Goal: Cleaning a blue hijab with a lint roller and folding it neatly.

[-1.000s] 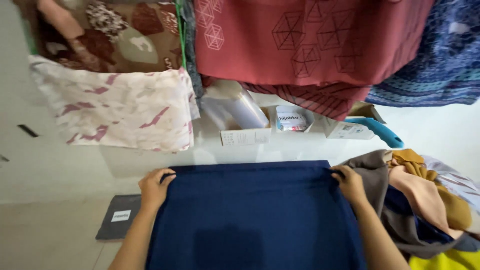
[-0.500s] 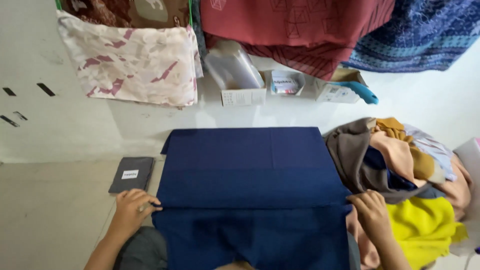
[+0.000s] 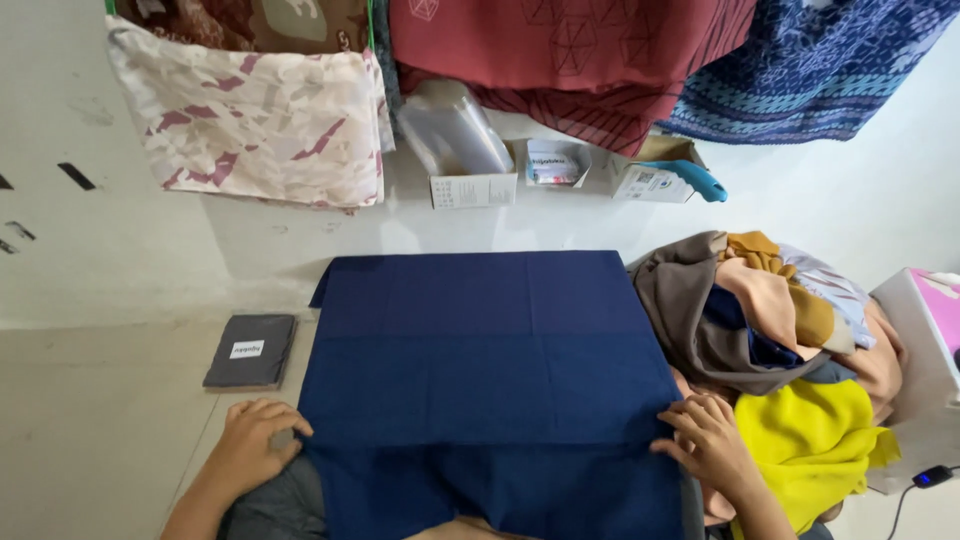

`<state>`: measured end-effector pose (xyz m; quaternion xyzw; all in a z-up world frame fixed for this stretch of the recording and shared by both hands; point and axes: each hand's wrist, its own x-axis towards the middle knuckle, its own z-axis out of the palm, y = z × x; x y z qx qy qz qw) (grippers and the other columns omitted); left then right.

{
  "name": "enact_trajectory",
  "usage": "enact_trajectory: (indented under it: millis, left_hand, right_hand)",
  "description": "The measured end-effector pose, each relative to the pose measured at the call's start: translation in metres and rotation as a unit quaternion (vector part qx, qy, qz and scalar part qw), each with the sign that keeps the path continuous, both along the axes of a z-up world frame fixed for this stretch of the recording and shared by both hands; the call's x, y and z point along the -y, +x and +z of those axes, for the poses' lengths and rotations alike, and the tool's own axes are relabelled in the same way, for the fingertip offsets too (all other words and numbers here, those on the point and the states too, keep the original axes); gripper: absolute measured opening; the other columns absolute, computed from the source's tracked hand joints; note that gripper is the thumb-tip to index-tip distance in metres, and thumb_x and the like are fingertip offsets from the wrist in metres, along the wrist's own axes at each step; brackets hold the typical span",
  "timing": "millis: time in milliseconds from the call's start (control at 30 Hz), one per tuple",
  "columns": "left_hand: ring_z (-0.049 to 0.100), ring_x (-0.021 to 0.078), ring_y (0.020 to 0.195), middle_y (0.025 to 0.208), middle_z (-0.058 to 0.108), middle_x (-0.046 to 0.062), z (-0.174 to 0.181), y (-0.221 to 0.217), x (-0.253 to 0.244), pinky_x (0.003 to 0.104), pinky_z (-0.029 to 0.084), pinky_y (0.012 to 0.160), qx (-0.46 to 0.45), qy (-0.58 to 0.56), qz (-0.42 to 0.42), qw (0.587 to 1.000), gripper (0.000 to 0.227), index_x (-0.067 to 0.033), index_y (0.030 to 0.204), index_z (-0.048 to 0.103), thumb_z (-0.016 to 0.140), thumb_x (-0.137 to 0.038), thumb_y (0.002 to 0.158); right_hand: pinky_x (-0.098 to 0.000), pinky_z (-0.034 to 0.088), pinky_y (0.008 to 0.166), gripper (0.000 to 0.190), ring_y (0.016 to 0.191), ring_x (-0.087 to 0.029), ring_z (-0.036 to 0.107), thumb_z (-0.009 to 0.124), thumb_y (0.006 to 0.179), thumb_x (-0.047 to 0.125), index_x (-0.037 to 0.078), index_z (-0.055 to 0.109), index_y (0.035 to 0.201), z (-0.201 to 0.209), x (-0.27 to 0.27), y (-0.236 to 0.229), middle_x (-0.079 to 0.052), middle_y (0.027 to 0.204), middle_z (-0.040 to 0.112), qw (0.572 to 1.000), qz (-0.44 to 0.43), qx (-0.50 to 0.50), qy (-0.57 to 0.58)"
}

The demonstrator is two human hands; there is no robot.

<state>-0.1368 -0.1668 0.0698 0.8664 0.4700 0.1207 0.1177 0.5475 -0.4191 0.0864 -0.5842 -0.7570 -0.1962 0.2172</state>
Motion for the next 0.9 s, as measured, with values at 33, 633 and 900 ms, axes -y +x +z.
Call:
enact_trajectory:
  millis: [33, 633, 900]
  left_hand:
    - [0.065, 0.0031, 0.114, 0.105, 0.079, -0.024, 0.006, 0.001, -0.002, 0.034, 0.027, 0.107, 0.001, 0.003, -0.002, 1.000, 0.021, -0.0443, 0.088, 0.081, 0.075, -0.027, 0.077]
    - [0.069, 0.0096, 0.114, 0.118, 0.076, -0.018, -0.032, 0.060, -0.142, 0.032, 0.053, 0.093, -0.010, 0.014, 0.133, 0.991, 0.036, -0.0477, 0.107, 0.080, 0.057, -0.067, 0.087]
    - [0.063, 0.0095, 0.120, 0.105, 0.078, -0.020, -0.020, 0.059, -0.120, 0.042, 0.032, 0.107, 0.085, 0.081, 0.133, 0.984, 0.028, -0.0369, 0.092, 0.085, 0.063, -0.054, 0.090]
  right_hand:
    - [-0.0434, 0.044, 0.101, 0.048, 0.108, -0.024, 0.061, 0.079, 0.078, 0.057, 0.023, 0.071, 0.111, -0.002, -0.004, 0.005, 0.002, 0.107, 0.068, 1.000, -0.002, 0.001, 0.003]
    - [-0.0393, 0.047, 0.107, 0.031, 0.120, -0.024, 0.064, 0.071, 0.094, 0.036, 0.019, 0.078, 0.119, -0.018, -0.149, 0.048, -0.004, 0.124, 0.063, 0.905, -0.178, -0.345, -0.174]
    - [-0.0320, 0.051, 0.098, 0.016, 0.103, -0.019, 0.070, 0.079, 0.087, 0.024, 0.010, 0.084, 0.092, -0.019, -0.141, 0.041, -0.003, 0.104, 0.076, 0.896, -0.166, -0.405, -0.071]
